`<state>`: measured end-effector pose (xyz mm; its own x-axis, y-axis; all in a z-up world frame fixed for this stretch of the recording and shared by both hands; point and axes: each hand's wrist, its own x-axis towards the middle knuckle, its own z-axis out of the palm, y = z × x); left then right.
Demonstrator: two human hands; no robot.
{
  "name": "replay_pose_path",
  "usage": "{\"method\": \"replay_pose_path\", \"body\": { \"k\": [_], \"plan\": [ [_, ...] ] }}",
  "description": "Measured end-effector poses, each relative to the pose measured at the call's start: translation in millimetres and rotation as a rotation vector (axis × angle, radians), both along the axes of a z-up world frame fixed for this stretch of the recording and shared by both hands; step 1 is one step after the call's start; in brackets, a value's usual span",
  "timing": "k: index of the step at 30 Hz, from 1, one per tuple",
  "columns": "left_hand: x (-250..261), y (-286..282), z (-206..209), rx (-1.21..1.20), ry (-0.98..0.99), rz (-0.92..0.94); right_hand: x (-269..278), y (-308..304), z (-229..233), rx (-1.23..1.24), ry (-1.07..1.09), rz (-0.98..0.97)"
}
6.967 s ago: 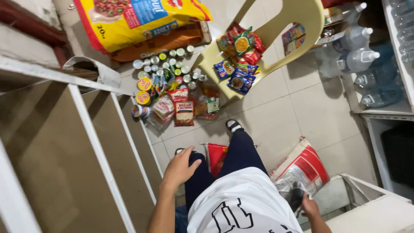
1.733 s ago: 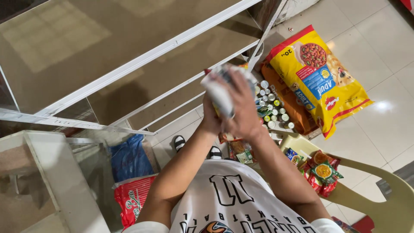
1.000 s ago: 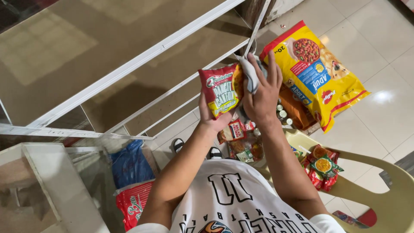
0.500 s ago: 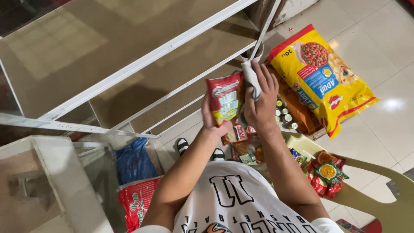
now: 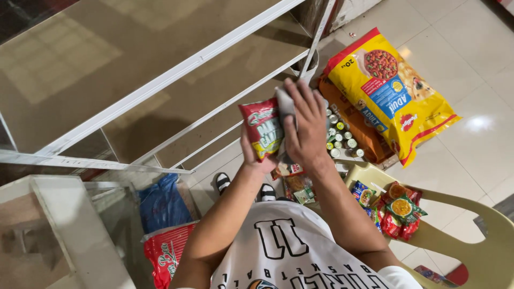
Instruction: The person is wiping down packets of instant noodles with a cloth and organizing them onto a metal shelf.
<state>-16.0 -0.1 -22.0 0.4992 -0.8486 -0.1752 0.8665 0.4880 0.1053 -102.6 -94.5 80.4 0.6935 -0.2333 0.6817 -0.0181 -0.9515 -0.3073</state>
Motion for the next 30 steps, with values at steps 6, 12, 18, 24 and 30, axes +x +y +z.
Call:
{"method": "replay_pose_path", "body": {
  "k": [6, 12, 18, 24, 30],
  "plan": [
    [0, 4, 22, -0.081, -0.016, -0.018, -3, 52, -1, -0.026, 0.014, 0.235],
    [-8, 2, 71, -0.045, -0.005, 0.043, -7, 7, -17, -0.084, -0.082, -0.119],
    [-1, -6, 18, 0.021, -0.156, 0.027, 14, 27, -3, -0.033, -0.189, -0.062],
    [-1, -1, 16, -0.012, -0.119, 0.042, -1, 47, 9, -0.06, -0.142, 0.396],
    [14, 12, 14, -0.049, -0.093, 0.091, -5, 22, -7, -0.059, -0.021, 0.207]
  ]
}}
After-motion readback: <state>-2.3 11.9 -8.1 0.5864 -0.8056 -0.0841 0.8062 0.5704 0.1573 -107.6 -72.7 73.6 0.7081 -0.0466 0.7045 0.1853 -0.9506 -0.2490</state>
